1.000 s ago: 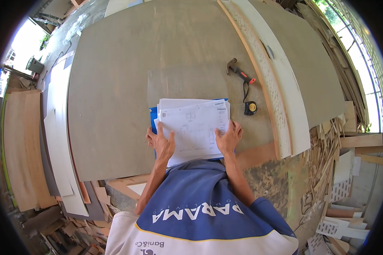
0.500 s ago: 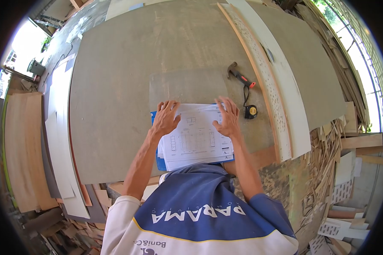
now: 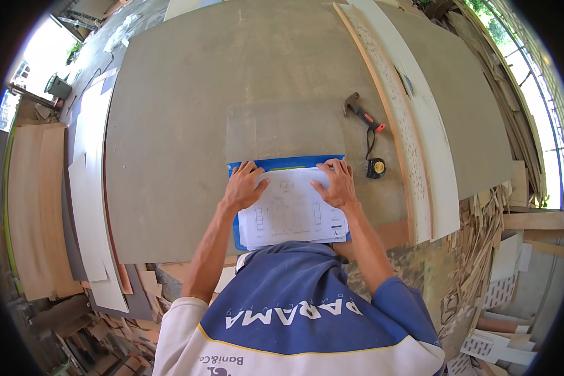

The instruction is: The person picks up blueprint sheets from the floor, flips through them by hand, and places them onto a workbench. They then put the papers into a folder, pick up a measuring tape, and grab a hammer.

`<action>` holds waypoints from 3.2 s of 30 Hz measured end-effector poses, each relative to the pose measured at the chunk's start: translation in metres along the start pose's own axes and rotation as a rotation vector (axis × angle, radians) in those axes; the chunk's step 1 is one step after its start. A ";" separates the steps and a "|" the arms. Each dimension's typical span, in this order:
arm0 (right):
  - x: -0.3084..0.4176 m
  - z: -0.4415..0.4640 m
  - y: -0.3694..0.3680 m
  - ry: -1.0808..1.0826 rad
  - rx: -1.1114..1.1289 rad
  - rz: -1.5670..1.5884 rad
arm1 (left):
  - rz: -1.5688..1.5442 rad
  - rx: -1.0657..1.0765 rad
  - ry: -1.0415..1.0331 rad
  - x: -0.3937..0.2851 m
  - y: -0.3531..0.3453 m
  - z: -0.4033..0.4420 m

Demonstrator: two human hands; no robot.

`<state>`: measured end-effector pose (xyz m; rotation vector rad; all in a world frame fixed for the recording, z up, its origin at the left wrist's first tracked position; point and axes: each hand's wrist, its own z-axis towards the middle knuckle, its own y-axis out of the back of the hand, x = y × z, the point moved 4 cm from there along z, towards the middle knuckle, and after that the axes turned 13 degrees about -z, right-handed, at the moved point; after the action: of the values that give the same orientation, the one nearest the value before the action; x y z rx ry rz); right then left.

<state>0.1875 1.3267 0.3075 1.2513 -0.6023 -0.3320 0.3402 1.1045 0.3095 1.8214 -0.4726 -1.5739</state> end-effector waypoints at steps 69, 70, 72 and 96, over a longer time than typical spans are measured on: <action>-0.086 -0.012 0.010 -0.258 -0.348 -0.051 | -0.272 -1.382 0.848 0.239 0.152 -0.390; -0.104 -0.015 0.021 -0.317 -0.350 -0.254 | -0.274 -1.372 0.896 0.237 0.151 -0.389; -0.119 -0.016 0.026 -0.465 -0.223 -0.378 | -0.284 -1.379 0.859 0.232 0.151 -0.394; -0.024 -0.089 -0.038 -0.996 -0.287 1.612 | 0.116 -1.492 1.305 0.240 0.154 -0.380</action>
<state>0.2247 1.3986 0.2486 -0.0419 -2.0780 0.3754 0.7805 0.9330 0.2587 1.0762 0.9437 -0.0932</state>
